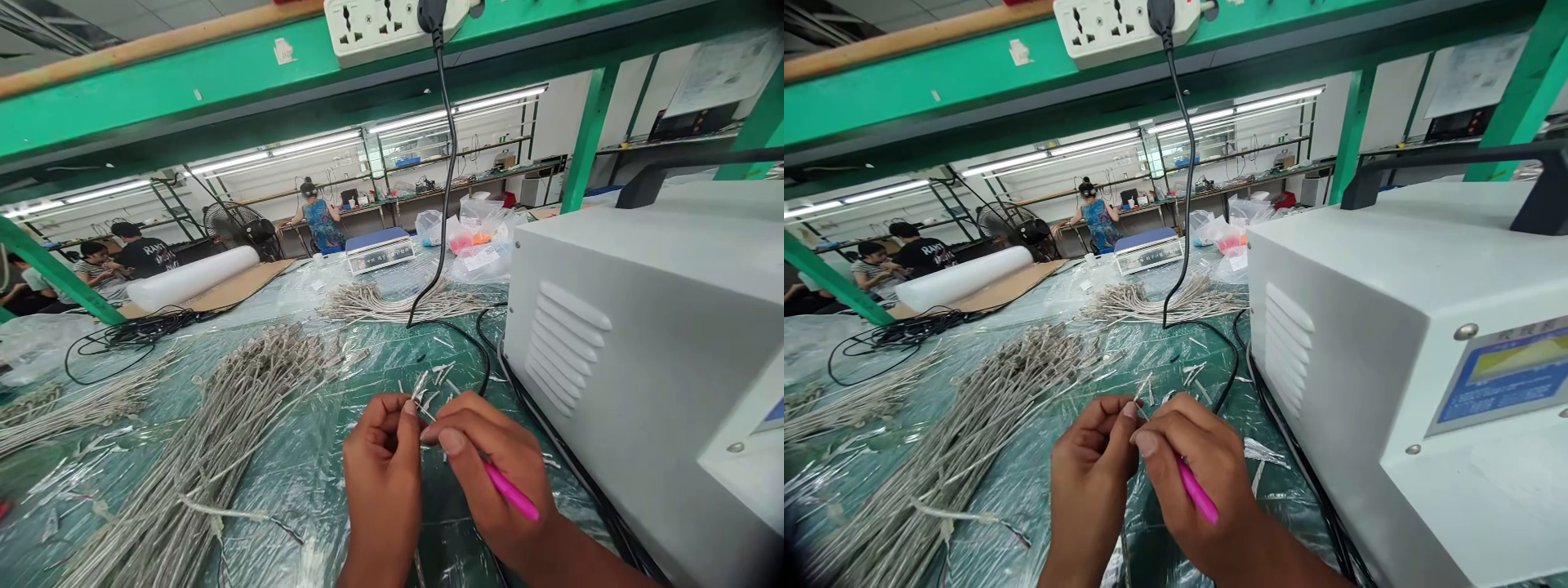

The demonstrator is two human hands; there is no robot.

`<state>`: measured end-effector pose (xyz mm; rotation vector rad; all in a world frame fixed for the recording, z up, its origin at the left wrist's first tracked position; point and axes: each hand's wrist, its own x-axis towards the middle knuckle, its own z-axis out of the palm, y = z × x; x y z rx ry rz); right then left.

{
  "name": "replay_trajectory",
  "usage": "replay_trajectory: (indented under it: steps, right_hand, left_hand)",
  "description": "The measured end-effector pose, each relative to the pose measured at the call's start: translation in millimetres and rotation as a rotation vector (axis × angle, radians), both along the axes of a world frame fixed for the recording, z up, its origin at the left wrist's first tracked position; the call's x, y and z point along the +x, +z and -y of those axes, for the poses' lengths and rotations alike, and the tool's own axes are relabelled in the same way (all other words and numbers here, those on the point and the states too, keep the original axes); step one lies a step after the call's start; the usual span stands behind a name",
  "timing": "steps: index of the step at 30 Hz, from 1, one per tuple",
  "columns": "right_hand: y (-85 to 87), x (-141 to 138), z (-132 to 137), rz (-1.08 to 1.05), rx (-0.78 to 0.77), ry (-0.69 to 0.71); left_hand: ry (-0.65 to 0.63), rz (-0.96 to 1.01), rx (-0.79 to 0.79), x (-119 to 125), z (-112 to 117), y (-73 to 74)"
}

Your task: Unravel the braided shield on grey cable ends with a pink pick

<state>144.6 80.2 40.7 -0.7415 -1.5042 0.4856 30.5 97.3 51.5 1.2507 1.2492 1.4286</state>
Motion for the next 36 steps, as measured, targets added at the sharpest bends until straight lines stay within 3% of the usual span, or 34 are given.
replay_trajectory:
  steps: [6, 17, 25, 31, 36]
  right_hand:
    - [3.1, 0.0, -1.1, 0.001, 0.006, -0.016]
    - [-5.9, -3.4, -3.0, -0.011, -0.044, -0.071]
    - [-0.2, 5.0, -14.0, -0.082, -0.116, -0.389]
    - [-0.5, 0.9, -3.5, 0.02, 0.029, -0.014]
    - [0.6, 1.0, -0.3, 0.013, 0.012, 0.009]
  left_hand:
    - [0.017, 0.008, -0.011, 2.8, 0.9, 3.6]
    - [0.031, 0.043, -0.018, 7.6, 3.5, 8.8]
    - [0.077, -0.02, -0.005, 4.2, 3.5, 8.4]
    - [0.056, 0.004, 0.021, 0.5, 0.9, 2.6]
    - [0.017, 0.0, 0.03, -2.9, -2.1, -3.4]
